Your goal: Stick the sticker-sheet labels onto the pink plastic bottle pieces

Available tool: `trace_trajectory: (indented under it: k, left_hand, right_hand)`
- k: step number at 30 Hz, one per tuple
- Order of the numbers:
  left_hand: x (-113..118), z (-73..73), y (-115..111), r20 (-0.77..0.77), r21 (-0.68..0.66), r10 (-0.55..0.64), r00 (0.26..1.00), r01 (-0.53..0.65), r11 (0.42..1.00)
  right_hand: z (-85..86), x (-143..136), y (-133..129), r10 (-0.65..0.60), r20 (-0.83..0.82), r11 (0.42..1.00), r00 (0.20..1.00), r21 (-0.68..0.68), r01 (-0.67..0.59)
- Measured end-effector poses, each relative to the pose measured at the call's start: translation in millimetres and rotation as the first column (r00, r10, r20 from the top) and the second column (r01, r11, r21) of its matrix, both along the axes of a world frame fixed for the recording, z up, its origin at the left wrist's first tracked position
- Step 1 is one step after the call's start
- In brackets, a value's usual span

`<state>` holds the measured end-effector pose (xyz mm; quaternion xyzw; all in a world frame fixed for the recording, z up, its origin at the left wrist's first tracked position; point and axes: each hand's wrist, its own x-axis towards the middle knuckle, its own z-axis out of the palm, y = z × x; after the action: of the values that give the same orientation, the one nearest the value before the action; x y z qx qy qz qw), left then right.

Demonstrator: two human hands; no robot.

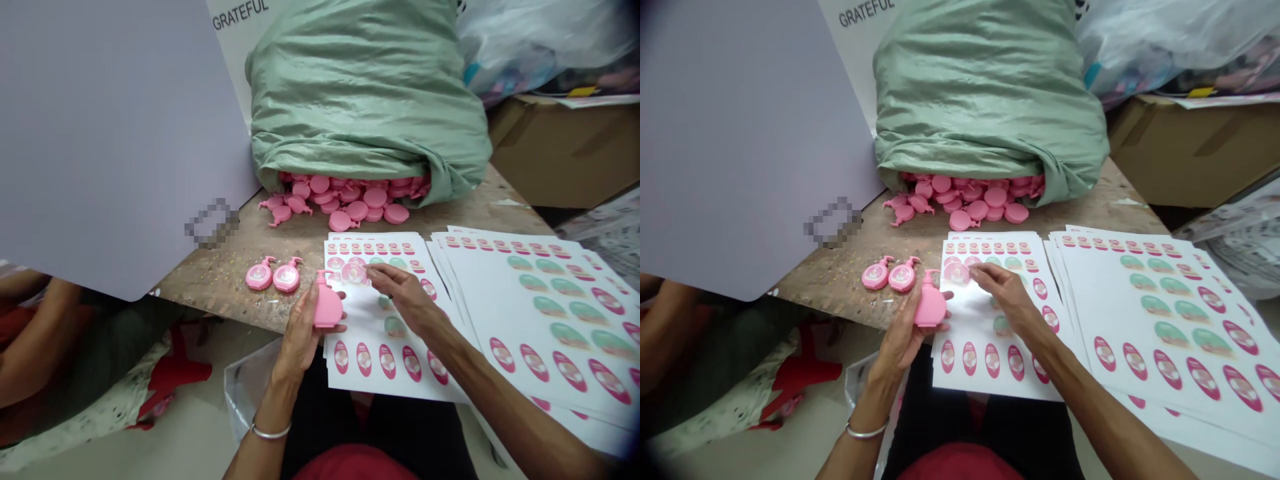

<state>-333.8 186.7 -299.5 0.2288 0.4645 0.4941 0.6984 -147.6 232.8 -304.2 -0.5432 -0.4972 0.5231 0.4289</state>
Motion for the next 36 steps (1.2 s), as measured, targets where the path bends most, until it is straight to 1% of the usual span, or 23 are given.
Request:
trace_trajectory:
  k: [3,5,8,12,19,25,32,36]
  left_hand:
    - [6.6,2.1,-1.7,0.067,-0.107,-0.004,0.998,0.011,0.994]
    - [10.6,0.2,-3.3,0.067,-0.123,0.0,0.998,0.008,0.992]
    - [13.9,-1.4,-5.7,0.052,-0.112,0.001,0.999,0.005,0.994]
    - [14.4,0.5,-7.3,0.026,-0.086,0.012,1.0,-0.009,0.996]
    - [13.9,5.1,-6.1,0.014,-0.068,0.057,0.998,-0.056,0.996]
    - [13.4,5.6,-4.9,0.015,-0.075,0.056,0.998,-0.055,0.996]
    - [11.4,5.9,-5.6,0.018,-0.069,0.056,0.998,-0.055,0.996]
    - [11.9,7.6,-5.1,0.016,-0.066,0.058,0.998,-0.057,0.996]
  right_hand:
    - [11.9,-8.1,-19.6,0.098,0.046,0.995,0.994,0.031,-0.099]
    - [15.2,-13.9,-29.3,0.123,0.05,0.992,0.991,0.033,-0.125]
    - [12.9,-18.6,-36.1,0.128,0.035,0.991,0.991,0.023,-0.128]
    - [9.8,-20.2,-36.5,0.116,0.031,0.993,0.993,0.027,-0.117]
    - [14.6,-24.5,-36.1,0.066,0.085,0.996,0.994,0.061,-0.072]
    - [11.1,-25.2,-36.4,0.067,0.075,0.996,0.995,0.061,-0.071]
    - [15.5,-27.4,-36.1,0.073,0.085,0.996,0.994,0.036,-0.076]
    - [15.6,-27.4,-36.2,0.066,0.094,0.996,0.993,0.053,-0.071]
